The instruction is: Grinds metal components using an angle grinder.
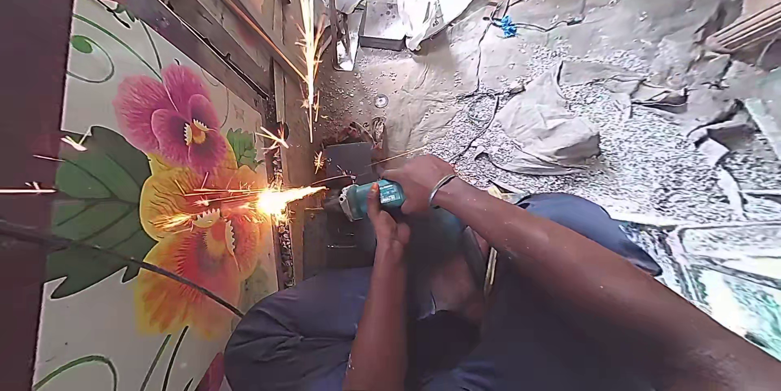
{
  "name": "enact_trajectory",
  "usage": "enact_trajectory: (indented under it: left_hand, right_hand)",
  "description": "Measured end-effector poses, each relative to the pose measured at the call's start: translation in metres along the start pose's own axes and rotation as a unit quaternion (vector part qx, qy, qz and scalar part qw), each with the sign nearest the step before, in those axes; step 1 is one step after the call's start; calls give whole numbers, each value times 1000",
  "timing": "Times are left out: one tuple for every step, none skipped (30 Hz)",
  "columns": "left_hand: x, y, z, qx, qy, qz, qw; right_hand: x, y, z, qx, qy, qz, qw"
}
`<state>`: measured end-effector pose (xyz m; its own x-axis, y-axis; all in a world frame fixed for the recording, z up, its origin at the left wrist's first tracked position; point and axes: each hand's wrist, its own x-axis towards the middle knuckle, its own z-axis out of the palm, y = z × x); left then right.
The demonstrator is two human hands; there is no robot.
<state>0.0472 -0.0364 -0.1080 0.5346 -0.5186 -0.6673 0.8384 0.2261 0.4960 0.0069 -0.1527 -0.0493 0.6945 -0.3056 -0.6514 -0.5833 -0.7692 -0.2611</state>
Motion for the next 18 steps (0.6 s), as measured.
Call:
enact_trajectory:
  left_hand:
    - [0,0,-1,1,0,-3,1000]
    - [1,1,0,2,1,-4,1000]
    - [1,1,-1,1,-2,-5,1000]
    - [-1,1,-1,1,-2,-6,1000]
    - [-2,1,0,2,-1,-7,1000]
    - [-4,1,1,6,-2,-9,1000]
    - [-5,1,1,8,-7,-11,1000]
    - [-7,0,1,9,-10,-11,1000]
    - [-8,1,2,10,-10,-12,1000]
    - [-9,2,3,11,-7,-13,1000]
    - [-10,3,4,13,-7,-13,1000]
    - [-10,4,4,13,-9,-16,1000]
    - [-10,5,3,14,-11,-15,1000]
    - [-9,5,1,16,-13,-14,1000]
    - [-8,5,1,16,-16,-12,1000]
    - [-7,6,0,16,-18,-11,1000]
    - [-6,5,-1,15,-17,-10,1000]
    - [-5,5,-1,12,-16,-8,1000]
  right_hand:
    - [0,0,0,2,-2,0,1000]
    - [0,-1,-1,5,-6,1,1000]
    - [-1,-1,-2,8,-7,4,1000]
    - [-3,-2,-1,12,-7,9,1000]
    - [-5,-3,-2,14,-9,14,1000]
    - [-7,-3,-2,16,-10,19,1000]
    - [-9,-3,-2,17,-12,21,1000]
    - [-10,-3,-2,17,-15,22,1000]
    - [-11,-4,-2,16,-17,23,999]
    - [-12,-5,-2,18,-20,28,999]
    - [-13,-7,-3,22,-24,36,999]
    - [-13,-9,-3,26,-26,44,998]
    - [-14,-10,-3,29,-26,47,998]
    - [-14,-11,-3,30,-26,48,998]
    - [-14,-12,-3,27,-24,47,998]
    - [-13,-11,-3,26,-21,44,998]
    - [-12,-11,-2,25,-17,41,999]
    - [-10,-11,-1,24,-14,38,999]
